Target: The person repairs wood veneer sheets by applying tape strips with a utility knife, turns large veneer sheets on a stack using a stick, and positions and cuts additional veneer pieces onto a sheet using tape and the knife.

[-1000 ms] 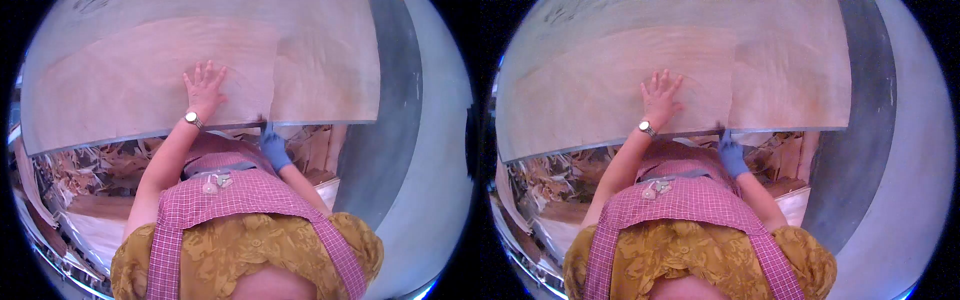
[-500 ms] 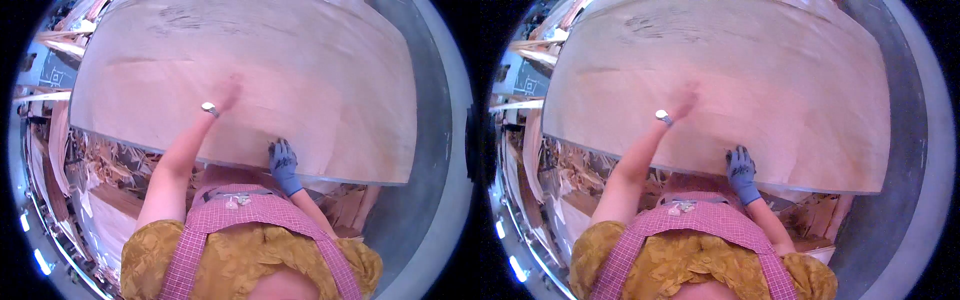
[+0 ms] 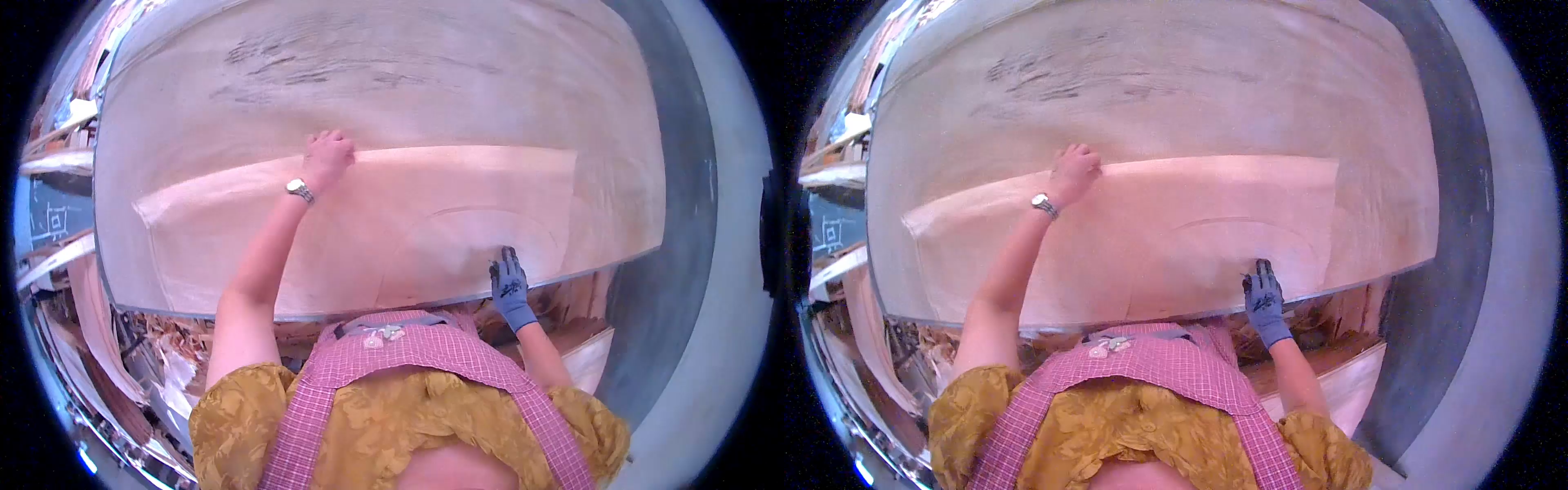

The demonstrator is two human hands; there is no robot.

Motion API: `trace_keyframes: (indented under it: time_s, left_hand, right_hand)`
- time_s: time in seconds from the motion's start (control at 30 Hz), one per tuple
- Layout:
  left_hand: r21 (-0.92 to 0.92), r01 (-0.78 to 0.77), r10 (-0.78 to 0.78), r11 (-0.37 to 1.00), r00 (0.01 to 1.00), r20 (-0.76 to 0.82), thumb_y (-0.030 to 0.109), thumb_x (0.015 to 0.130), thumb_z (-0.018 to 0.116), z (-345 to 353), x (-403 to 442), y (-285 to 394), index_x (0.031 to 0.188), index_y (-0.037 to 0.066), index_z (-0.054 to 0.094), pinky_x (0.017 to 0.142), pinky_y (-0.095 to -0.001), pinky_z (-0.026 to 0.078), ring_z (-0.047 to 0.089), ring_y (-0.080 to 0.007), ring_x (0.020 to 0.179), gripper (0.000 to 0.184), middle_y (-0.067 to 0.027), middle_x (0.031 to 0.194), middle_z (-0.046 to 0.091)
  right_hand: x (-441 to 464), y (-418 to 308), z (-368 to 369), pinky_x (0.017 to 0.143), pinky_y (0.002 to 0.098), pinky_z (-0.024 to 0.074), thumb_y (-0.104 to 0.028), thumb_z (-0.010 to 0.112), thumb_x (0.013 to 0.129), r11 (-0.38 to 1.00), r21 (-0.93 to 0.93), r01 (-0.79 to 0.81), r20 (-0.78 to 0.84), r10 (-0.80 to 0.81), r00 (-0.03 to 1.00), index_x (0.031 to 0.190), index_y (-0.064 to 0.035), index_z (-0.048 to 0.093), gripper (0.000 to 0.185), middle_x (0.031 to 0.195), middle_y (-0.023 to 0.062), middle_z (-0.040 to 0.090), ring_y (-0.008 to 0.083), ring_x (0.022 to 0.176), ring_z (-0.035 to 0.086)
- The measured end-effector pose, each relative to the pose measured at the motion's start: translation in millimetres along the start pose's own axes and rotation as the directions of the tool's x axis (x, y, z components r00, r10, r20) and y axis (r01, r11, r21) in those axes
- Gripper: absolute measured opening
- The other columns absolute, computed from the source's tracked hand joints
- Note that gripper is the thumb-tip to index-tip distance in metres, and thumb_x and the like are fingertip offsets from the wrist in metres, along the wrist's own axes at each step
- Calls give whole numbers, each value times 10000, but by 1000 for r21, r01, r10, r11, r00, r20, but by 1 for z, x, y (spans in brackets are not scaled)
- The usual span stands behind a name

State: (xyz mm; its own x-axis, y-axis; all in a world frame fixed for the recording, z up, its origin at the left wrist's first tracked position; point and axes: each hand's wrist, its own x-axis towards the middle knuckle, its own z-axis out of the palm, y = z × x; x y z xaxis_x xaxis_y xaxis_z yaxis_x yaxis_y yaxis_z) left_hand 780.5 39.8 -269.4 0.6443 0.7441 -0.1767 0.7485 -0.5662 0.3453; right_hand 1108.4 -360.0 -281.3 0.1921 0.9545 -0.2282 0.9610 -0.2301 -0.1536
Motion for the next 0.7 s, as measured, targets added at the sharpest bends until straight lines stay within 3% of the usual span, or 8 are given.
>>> trace_keyframes:
  time_s: [0.13, 0.23, 0.3, 0.37, 0.43, 0.5, 0.63, 0.7]
  left_hand:
    - [-149, 33, -23, 988, 997, 68, 262, 815, 645, -18, 42, -48, 888, 144, 673, 898, -462, 388, 642, -261, 925, 141, -66, 896, 703]
    - [-273, 26, 0, 962, 995, 96, 280, 844, 632, -13, 110, -88, 912, 146, 679, 887, -490, 399, 648, -270, 965, 157, -74, 960, 711]
    - [-191, 46, -35, 981, 997, 62, 282, 853, 638, -47, 163, -84, 1006, 159, 672, 885, -494, 424, 648, -273, 980, 199, -87, 969, 710]
    - [6, 208, -205, 978, 970, -132, 300, 864, 629, -87, 213, -53, 1136, 159, 630, 894, -500, 431, 637, -277, 1014, 307, -90, 1062, 691]
    - [103, 148, -52, 984, 781, -623, 264, 862, 620, -96, 219, -11, 1217, 143, 577, 914, -503, 420, 605, -296, 1061, 377, -104, 1133, 655]
    - [-10, -10, 3, 1000, 812, -584, 293, 823, 680, -97, 192, 35, 1280, 129, 508, 936, -504, 406, 519, -321, 1173, 515, -154, 1305, 533]
    - [250, -247, 346, 936, 774, -531, 197, 811, 686, -21, 68, 57, 1232, 136, 551, 1068, -520, 288, 471, -259, 1207, 446, -102, 1224, 549]
    - [85, -359, 361, 929, 836, -412, 144, 818, 671, 0, 2, 37, 1188, 135, 586, 1084, -502, 282, 484, -261, 1195, 379, -80, 1218, 553]
  right_hand:
    - [5, -5, -6, 1057, 485, 382, -181, 542, 925, 1000, 13, 8, -5, -8, 1000, 1153, -6, 524, 288, 1419, 252, 423, 414, 1323, 403]
    - [0, -5, -12, 1044, 485, 394, -200, 529, 946, 1000, 16, 6, 1, -6, 1000, 1148, 5, 527, 287, 1398, 255, 447, 413, 1310, 419]
    - [-1, -2, -13, 1025, 483, 408, -210, 531, 950, 999, 11, 40, -17, -40, 999, 1153, 7, 528, 297, 1391, 249, 459, 411, 1303, 429]
    - [6, 0, -14, 987, 462, 431, -223, 537, 947, 999, -30, 45, -11, -46, 999, 1168, -9, 547, 308, 1394, 223, 472, 372, 1301, 449]
    - [4, -4, -14, 968, 451, 441, -232, 539, 945, 999, -51, 4, 19, -3, 1000, 1176, -30, 560, 308, 1394, 204, 481, 350, 1306, 453]
    - [8, -8, -24, 941, 451, 451, -245, 537, 940, 998, -59, -36, 73, 41, 997, 1148, -52, 577, 287, 1363, 172, 515, 325, 1276, 478]
    - [23, 1, -24, 880, 458, 471, -266, 545, 927, 999, 8, -53, 41, 53, 998, 1098, -66, 589, 267, 1243, 130, 587, 308, 1161, 540]
    - [33, 3, -36, 868, 449, 478, -263, 546, 925, 996, 64, -66, 59, 62, 996, 1082, -71, 590, 251, 1183, 128, 610, 306, 1122, 556]
